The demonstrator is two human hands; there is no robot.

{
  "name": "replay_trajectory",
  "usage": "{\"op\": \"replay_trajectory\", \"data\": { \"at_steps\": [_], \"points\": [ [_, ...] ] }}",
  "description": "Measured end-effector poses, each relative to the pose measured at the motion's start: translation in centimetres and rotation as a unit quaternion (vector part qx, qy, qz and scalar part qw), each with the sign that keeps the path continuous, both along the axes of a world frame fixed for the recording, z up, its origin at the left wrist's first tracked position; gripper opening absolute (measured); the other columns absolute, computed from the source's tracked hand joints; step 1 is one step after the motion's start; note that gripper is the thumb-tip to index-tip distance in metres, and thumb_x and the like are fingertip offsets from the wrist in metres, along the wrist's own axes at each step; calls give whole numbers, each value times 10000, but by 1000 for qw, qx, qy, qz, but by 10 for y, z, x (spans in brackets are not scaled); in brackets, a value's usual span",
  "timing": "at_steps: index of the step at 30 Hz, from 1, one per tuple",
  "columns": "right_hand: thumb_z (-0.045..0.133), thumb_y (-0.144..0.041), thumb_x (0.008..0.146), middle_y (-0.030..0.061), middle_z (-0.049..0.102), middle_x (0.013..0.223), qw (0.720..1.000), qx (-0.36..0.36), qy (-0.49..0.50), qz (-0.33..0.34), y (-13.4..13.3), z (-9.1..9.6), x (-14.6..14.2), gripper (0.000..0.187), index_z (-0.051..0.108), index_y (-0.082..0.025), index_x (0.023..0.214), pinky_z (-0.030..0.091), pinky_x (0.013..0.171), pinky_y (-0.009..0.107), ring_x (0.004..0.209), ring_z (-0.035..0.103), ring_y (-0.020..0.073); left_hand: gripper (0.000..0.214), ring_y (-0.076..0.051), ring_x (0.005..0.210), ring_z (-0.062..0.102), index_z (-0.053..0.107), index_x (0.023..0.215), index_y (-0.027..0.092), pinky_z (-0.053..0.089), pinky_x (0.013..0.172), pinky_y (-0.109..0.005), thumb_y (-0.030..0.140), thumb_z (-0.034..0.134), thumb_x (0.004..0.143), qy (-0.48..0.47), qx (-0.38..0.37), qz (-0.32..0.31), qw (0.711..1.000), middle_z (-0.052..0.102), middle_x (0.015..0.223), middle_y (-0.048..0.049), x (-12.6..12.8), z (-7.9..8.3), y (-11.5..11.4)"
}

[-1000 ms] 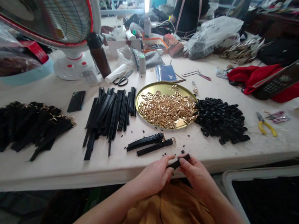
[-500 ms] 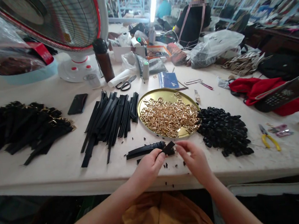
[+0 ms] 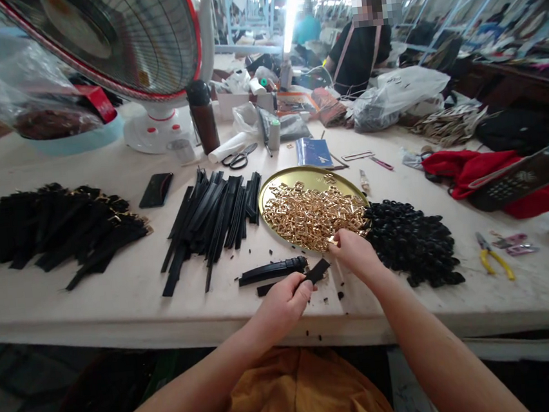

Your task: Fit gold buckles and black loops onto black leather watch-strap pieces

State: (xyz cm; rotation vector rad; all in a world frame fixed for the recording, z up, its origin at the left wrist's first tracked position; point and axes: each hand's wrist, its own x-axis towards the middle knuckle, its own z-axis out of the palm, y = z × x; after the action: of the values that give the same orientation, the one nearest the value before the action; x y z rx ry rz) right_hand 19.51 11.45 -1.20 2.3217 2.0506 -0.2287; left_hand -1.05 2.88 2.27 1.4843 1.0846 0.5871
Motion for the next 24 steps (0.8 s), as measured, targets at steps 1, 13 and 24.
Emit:
{"op": "replay_trajectory", "data": {
  "at_steps": [1, 13, 24],
  "points": [
    [465, -319, 798, 130, 653, 908, 1000, -6, 0, -2, 1, 1, 1, 250, 589, -136, 914, 369, 634, 277, 823, 602, 226, 298, -91, 513, 363, 499, 776, 157, 278, 502, -208, 397, 342, 858, 0, 0, -5, 1000, 391, 531, 52, 1, 1, -2],
    [549, -198, 662, 125, 664, 733, 997, -27, 78, -8, 14, 3, 4, 120, 650, -134, 662, 358, 574, 255, 721, 604, 214, 336, -78, 479, 350, 512, 819, 145, 272, 476, -201, 434, 344, 851, -6, -8, 6, 1000, 382, 505, 62, -5, -5, -18],
    [558, -416, 753, 19, 622, 737, 831, 37, 554, -5, -62, 21, -13, 276, 571, -172, 882, 449, 617, 271, 646, 560, 133, 329, -55, 405, 299, 482, 843, 140, 258, 411, -186, 457, 391, 834, -114, -80, 44, 989, 355, 490, 81, 7, -2, -7]
  ]
}}
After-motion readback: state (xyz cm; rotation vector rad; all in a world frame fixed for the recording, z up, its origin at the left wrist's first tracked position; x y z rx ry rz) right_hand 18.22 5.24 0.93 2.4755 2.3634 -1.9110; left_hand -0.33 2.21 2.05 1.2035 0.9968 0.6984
